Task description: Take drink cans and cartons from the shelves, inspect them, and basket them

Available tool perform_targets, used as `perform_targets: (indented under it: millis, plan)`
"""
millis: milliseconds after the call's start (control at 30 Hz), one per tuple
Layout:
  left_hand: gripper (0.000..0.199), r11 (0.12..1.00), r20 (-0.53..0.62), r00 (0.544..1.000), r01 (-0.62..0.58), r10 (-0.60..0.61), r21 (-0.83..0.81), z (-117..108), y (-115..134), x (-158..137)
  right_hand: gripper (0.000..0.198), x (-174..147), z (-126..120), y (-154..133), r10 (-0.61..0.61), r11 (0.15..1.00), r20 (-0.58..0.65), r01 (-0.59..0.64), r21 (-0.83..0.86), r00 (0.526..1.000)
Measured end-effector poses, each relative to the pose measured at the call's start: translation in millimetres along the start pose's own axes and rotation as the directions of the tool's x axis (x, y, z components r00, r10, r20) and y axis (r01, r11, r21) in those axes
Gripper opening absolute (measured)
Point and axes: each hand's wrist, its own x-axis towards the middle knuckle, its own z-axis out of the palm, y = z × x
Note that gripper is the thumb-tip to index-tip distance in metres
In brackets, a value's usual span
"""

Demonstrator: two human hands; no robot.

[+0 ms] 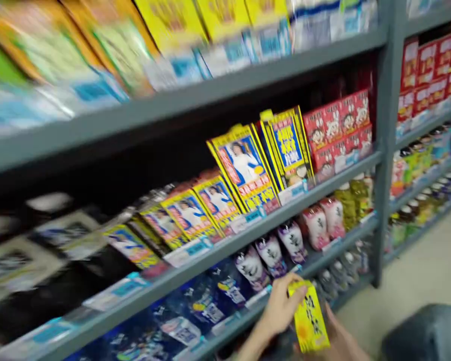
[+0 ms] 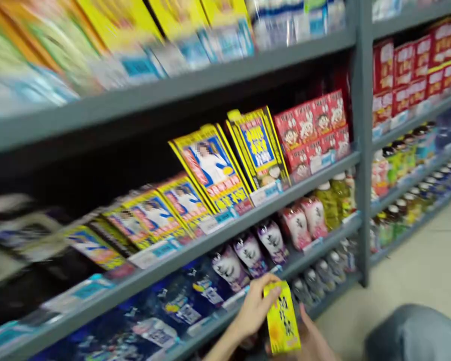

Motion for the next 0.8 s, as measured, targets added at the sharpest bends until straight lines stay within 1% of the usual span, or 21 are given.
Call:
perform_targets:
  millis: [33, 67, 100, 133, 167, 200, 233, 300, 367, 433, 533, 600, 700, 800]
  plan:
    - [0.054, 0.997, 0.027, 1.0, -0.006, 0.008, -0.075, 12, 1, 9, 0.074, -7, 2, 12, 0.054, 0.908, -0.009, -0.045, 0.416, 0.999]
    - [0.053, 0.989, 0.035, 0.999, -0.009, 0.014, -0.147, 22, 1, 15, 0.087, -14, 3, 22, 0.114, 0.681, -0.046, -0.044, 0.731, 0.992]
    - [0.051, 0.981, 0.072, 0.997, -0.023, 0.037, -0.194, 30, 0, 18, 0.09, -22, 3, 31, 0.153, 0.452, -0.06, -0.016, 0.892, 0.986]
    - [0.048, 0.972, 0.111, 0.993, -0.022, 0.049, -0.235, 38, -1, 20, 0.084, -28, 4, 37, 0.186, 0.276, -0.04, -0.013, 0.961, 0.982]
    - [0.046, 0.961, 0.121, 0.992, -0.007, 0.042, -0.277, 44, -4, 20, 0.076, -34, 4, 42, 0.205, 0.169, -0.01, -0.025, 0.985, 0.979]
    - [0.045, 0.947, 0.125, 0.992, 0.019, 0.023, -0.321, 49, -8, 18, 0.072, -38, 5, 45, 0.207, 0.103, 0.028, -0.05, 0.993, 0.978]
    - [0.044, 0.93, 0.137, 0.991, 0.05, 0.0, -0.363, 55, -13, 15, 0.072, -41, 7, 47, 0.205, 0.055, 0.074, -0.087, 0.995, 0.976]
    - [0.043, 0.905, 0.137, 0.989, 0.107, -0.055, -0.411, 66, -23, 9, 0.077, -46, 13, 47, 0.2, -0.01, 0.144, -0.145, 0.989, 0.969]
    - [0.044, 0.89, 0.16, 0.984, 0.143, -0.08, -0.432, 78, -32, 3, 0.082, -48, 20, 45, 0.219, -0.044, 0.17, -0.165, 0.985, 0.961]
    - [0.047, 0.882, 0.182, 0.978, 0.176, -0.105, -0.437, 88, -41, -1, 0.081, -50, 28, 43, 0.274, -0.063, 0.146, -0.133, 0.989, 0.951]
    - [0.051, 0.888, 0.165, 0.976, 0.201, -0.143, -0.414, 95, -57, -3, 0.071, -48, 35, 45, 0.387, -0.074, 0.099, -0.077, 0.994, 0.917]
    - [0.052, 0.915, 0.16, 0.981, 0.16, -0.107, -0.371, 93, -65, -3, 0.072, -44, 36, 49, 0.432, -0.082, 0.114, -0.087, 0.993, 0.895]
    - [0.055, 0.952, 0.154, 0.988, 0.064, -0.018, -0.299, 82, -71, -1, 0.078, -36, 30, 55, 0.465, -0.119, 0.141, -0.097, 0.988, 0.874]
    - [0.056, 0.966, 0.133, 0.989, -0.032, 0.068, -0.258, 71, -69, 4, 0.08, -30, 18, 58, 0.448, -0.151, 0.15, -0.091, 0.984, 0.881]
